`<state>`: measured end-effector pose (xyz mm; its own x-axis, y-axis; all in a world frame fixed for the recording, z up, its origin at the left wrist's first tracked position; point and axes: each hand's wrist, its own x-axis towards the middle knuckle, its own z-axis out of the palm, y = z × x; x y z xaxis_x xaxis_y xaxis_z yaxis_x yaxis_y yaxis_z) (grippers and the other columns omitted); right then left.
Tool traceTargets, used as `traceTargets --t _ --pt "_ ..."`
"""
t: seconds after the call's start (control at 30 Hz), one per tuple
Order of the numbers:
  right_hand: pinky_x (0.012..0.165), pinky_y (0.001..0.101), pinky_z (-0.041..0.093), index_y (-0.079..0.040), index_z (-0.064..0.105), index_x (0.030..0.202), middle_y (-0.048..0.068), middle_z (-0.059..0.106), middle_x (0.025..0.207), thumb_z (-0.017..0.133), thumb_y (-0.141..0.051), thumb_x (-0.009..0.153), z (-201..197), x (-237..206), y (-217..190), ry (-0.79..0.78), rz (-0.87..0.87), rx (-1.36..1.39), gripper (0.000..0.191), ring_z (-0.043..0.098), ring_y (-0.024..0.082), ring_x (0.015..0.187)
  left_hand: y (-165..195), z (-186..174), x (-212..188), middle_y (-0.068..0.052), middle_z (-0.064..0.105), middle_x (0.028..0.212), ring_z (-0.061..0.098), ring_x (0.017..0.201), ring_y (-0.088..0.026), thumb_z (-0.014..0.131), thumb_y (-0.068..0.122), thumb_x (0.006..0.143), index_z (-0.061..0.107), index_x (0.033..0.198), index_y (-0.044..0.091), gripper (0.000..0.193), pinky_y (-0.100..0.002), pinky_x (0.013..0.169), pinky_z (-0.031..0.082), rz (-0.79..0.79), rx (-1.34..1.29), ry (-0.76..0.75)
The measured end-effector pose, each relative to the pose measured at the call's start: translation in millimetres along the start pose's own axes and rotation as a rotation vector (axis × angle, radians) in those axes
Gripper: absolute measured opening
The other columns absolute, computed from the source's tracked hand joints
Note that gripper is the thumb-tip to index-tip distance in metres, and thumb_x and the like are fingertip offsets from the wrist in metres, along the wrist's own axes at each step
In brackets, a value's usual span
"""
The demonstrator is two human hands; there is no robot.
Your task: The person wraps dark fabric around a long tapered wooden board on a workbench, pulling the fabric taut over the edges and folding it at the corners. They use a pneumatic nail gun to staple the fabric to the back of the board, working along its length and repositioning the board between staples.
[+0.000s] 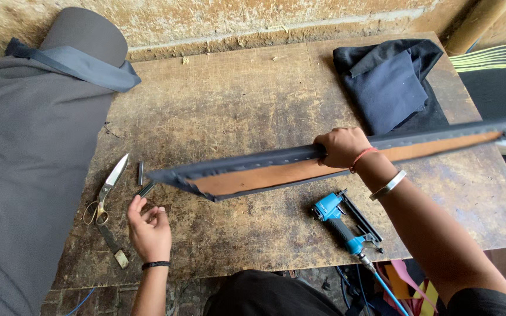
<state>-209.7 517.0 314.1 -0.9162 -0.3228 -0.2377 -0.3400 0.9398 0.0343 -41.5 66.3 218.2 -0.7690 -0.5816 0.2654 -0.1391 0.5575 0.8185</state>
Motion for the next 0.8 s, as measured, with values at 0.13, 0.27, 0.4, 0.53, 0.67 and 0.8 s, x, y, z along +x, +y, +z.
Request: traceTargets --t 0.13,0.27,0.4,0.53,0.67,0.8 --pt "0.078 0.0452 0.056 -0.026 0.074 0.111 0.01 0.075 0.091 0.078 -0.054 0.077 -30 -8 -24 0.098 0.105 0.114 0.045 0.071 0.033 0.091 -22 11 3 -0.006 0.073 0.125 0.069 0.101 -0.019 0.069 0.025 0.097 0.062 0.131 0.012 0.037 -0.033 0.085 0.058 -0.163 0.1 -0.268" --pt "0.08 0.0455 0.055 -0.018 0.079 0.1 0.013 0.077 0.093 0.085 -0.052 0.07 -30 0 -45 0.189 0.254 0.479 0.046 0.072 0.033 0.092 -2 64 -20 -0.008 0.074 0.114 0.073 0.098 -0.015 0.07 0.029 0.092 0.068 0.125 0.01 0.038 -0.032 0.079 0.064 -0.332 -0.391 -0.642" --pt "0.081 0.0394 0.054 -0.008 0.079 0.101 0.011 0.077 0.091 0.087 -0.04 0.069 -27 28 -69 0.292 0.42 0.932 0.046 0.071 0.024 0.087 30 106 -26 -0.003 0.066 0.131 0.065 0.118 -0.016 0.07 0.045 0.088 0.051 0.142 0.016 0.064 -0.036 0.095 0.058 -0.304 -0.474 -1.077" --pt "0.076 0.0368 0.052 0.0 0.075 0.108 0.01 0.074 0.091 0.085 -0.024 0.075 -30 73 -94 0.434 0.505 1.348 0.042 0.065 0.02 0.081 39 155 -20 -0.005 0.067 0.117 0.066 0.111 -0.02 0.074 0.042 0.087 0.055 0.132 0.01 0.058 -0.037 0.093 0.056 -0.428 -0.832 -1.248" --pt "0.074 0.0344 0.055 0.001 0.074 0.107 0.007 0.076 0.091 0.082 -0.014 0.074 -48 108 -99 0.577 0.505 1.73 0.037 0.069 0.019 0.08 41 193 7 -0.004 0.067 0.111 0.062 0.104 -0.017 0.076 0.034 0.089 0.062 0.129 0.002 0.054 -0.033 0.089 0.05 -0.484 -1.018 -1.01" --pt "0.079 0.0361 0.053 0.001 0.072 0.11 0.009 0.075 0.097 0.081 -0.02 0.079 -53 128 -89 0.687 0.608 1.839 0.038 0.067 0.022 0.085 69 187 58 -0.007 0.064 0.108 0.059 0.102 -0.021 0.078 0.026 0.082 0.059 0.135 0.001 0.061 -0.034 0.092 0.049 -0.244 -0.866 -1.018"
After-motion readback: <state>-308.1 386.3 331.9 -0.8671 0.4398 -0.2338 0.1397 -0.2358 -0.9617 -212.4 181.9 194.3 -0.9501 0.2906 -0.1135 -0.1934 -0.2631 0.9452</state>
